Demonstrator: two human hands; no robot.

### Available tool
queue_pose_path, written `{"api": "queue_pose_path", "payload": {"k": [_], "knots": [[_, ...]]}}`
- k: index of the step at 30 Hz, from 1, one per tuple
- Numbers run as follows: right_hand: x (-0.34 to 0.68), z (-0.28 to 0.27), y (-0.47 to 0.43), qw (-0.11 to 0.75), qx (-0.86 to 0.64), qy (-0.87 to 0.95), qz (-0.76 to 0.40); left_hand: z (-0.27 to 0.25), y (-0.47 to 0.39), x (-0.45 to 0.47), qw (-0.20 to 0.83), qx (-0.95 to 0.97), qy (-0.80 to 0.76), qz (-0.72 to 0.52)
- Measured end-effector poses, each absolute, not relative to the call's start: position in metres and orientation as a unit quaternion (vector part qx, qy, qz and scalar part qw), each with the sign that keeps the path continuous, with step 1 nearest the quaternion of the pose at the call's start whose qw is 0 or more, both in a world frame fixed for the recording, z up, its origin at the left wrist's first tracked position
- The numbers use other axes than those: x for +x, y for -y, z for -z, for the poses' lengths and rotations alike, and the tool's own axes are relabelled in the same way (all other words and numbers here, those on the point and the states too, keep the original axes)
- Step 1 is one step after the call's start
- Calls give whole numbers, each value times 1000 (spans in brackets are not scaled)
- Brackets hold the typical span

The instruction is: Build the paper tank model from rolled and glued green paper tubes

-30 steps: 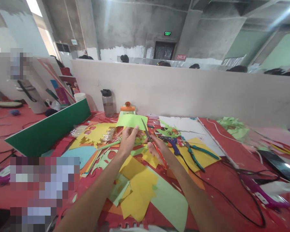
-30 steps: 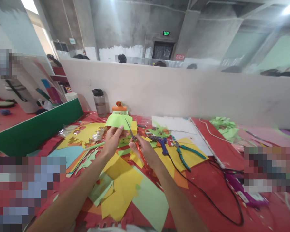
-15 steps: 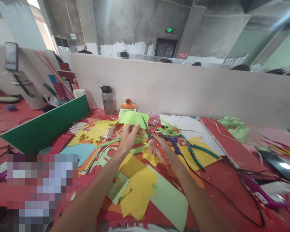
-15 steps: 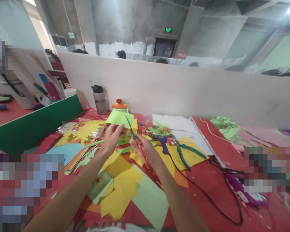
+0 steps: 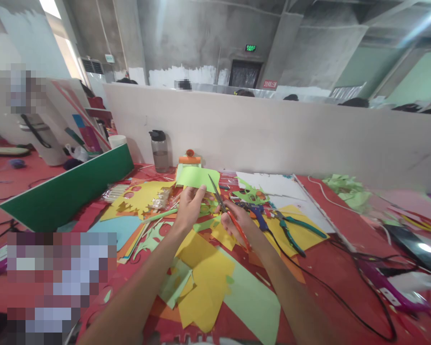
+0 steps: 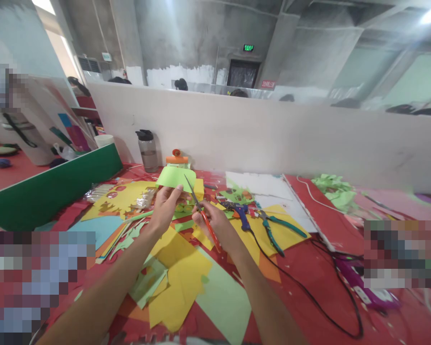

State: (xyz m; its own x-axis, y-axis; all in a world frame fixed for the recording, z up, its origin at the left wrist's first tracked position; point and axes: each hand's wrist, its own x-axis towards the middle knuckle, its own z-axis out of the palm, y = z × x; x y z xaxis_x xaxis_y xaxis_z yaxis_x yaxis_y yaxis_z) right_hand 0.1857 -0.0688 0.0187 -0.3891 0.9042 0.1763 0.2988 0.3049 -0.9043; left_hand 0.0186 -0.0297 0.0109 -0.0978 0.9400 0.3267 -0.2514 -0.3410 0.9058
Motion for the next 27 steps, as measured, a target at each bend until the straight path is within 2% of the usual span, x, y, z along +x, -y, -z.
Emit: {"api": "queue_pose_path", "payload": {"k": [18, 27], "knots": [[192, -24, 72, 350, -397, 754, -390, -12, 30, 17, 446, 516, -378, -626], [189, -29, 74, 340, -401, 734, -430, -12, 30, 17, 429, 525, -381, -629]]}}
